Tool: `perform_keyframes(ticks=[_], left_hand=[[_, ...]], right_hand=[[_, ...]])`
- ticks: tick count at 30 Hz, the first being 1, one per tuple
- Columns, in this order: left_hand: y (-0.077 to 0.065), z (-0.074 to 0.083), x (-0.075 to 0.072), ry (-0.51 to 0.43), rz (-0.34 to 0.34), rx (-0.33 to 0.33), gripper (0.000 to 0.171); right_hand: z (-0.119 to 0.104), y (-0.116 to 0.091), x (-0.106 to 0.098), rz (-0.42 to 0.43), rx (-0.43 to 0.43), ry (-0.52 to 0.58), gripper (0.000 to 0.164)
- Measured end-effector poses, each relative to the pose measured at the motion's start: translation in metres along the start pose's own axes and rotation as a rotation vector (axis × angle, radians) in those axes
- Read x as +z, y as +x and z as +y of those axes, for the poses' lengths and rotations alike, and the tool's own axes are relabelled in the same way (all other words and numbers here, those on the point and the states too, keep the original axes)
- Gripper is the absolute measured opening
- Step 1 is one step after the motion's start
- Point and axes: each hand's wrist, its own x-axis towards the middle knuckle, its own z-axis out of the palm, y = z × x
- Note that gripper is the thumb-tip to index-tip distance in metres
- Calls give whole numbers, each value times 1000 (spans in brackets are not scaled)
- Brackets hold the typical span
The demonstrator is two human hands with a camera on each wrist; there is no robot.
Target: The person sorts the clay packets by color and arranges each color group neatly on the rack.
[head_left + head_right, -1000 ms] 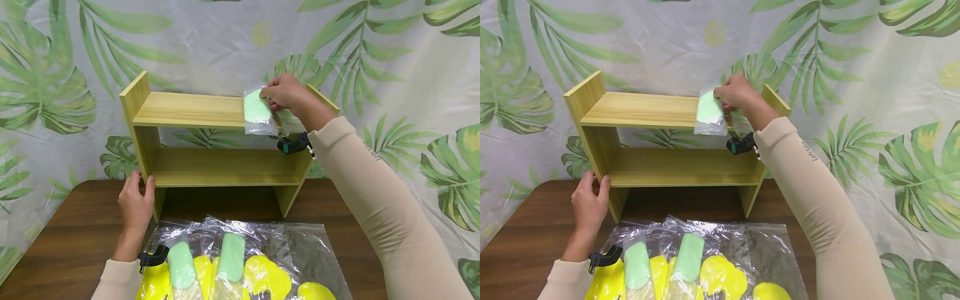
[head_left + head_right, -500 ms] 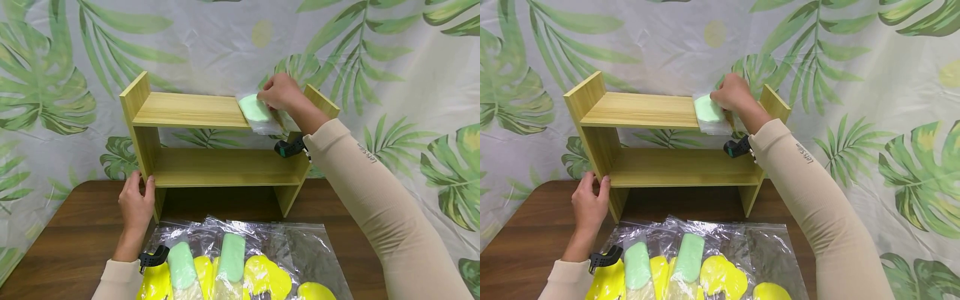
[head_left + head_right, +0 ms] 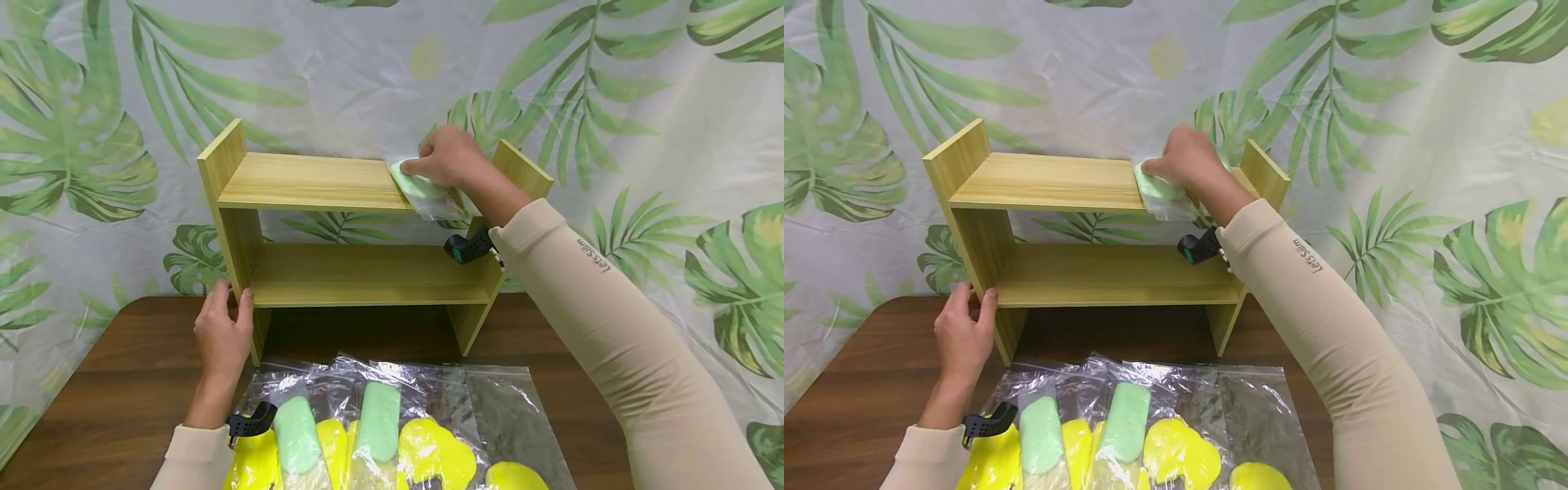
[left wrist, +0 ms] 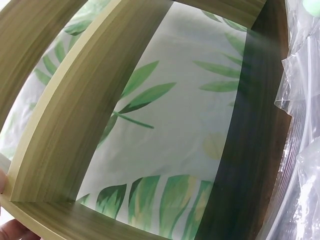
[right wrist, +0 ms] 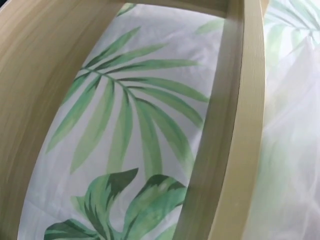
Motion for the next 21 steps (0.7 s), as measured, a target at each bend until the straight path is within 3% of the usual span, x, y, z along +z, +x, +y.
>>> perform_keyframes(ticks=[6, 12, 16, 21], left_hand=[[0, -1, 1, 0, 0, 0, 23], [-1, -2, 1, -1, 6, 1, 23], [-1, -2, 1, 0, 6, 3, 23], [0, -1, 1, 0, 4, 9, 22]], right_hand=[[1, -1, -3, -4, 5, 6, 54], [4, -10, -10, 19, -43, 27, 50], [6, -23, -16, 1, -22, 90, 34], [10, -46, -25, -13, -10, 181, 52]])
